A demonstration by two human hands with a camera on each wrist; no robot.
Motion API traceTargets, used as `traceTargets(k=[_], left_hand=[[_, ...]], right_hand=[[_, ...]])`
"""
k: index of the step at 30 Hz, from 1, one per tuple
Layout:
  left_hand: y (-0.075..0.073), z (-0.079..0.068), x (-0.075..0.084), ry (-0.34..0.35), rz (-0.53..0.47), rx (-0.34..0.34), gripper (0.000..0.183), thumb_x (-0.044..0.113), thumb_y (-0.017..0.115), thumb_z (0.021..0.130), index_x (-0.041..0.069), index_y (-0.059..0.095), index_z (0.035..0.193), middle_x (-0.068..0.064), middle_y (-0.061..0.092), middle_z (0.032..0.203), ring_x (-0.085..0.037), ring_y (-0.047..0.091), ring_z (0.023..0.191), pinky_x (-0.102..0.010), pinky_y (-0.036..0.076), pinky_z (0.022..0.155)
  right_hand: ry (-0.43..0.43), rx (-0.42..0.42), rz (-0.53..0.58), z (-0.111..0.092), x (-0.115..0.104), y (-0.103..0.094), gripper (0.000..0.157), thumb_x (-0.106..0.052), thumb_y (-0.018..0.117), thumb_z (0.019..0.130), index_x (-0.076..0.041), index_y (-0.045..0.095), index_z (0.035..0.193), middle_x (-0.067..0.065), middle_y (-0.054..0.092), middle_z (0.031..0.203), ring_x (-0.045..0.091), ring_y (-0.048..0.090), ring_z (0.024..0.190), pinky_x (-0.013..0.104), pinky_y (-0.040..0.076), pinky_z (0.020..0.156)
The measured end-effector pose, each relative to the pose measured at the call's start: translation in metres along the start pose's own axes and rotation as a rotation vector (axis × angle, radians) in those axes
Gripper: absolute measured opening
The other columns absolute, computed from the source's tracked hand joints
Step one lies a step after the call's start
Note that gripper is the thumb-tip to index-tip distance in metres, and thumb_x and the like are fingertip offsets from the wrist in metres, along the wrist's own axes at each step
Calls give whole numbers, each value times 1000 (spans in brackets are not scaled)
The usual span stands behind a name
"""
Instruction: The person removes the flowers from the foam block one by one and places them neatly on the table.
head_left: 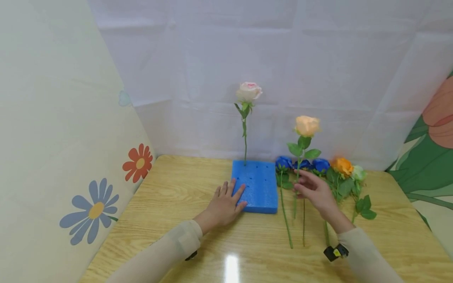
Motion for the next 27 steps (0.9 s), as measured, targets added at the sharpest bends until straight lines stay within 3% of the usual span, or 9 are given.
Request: traceTargets(k=[8, 15, 20, 27], left_hand=[[0, 0, 0, 4, -4, 1, 65, 53, 26, 109, 18, 19, 164, -22, 9, 168, -50, 19, 150, -62, 23, 118], [7, 3, -5, 7, 5, -3, 67, 56, 21, 109, 20, 15, 164, -21, 6, 168, -49, 18, 151, -62, 22, 119], [7, 3, -5, 10, -4, -3, 67, 56, 21, 109, 20, 15, 164, -21, 6, 168, -49, 18, 150, -62, 22, 119], [7, 3, -4, 3, -34, -12, 67, 56, 20, 108, 21, 13, 165, -19, 3, 169, -48, 14, 151, -63, 19, 120]], right_hand=[[18, 8, -5, -9, 0, -10, 55, -9, 65, 100, 4, 44, 149, -12, 68, 101, 10, 70, 93, 33, 61, 78], [62, 24, -14, -17, 3, -20, 59, -12, 65, 100, 3, 41, 152, -4, 67, 106, 9, 70, 96, 36, 60, 82], [53, 41, -30, -22, 5, -27, 59, -11, 65, 100, 5, 40, 151, -6, 69, 105, 12, 71, 95, 38, 61, 80], [38, 50, -32, -30, 5, -37, 57, -8, 65, 100, 6, 41, 150, -10, 69, 104, 11, 71, 94, 33, 61, 78]])
Point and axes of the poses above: each hand's wrist, its own z-axis towards the middle knuckle, its own y-axis out of the palm, x = y × z, the point moved 1 cm from there along z, towards the middle knuckle
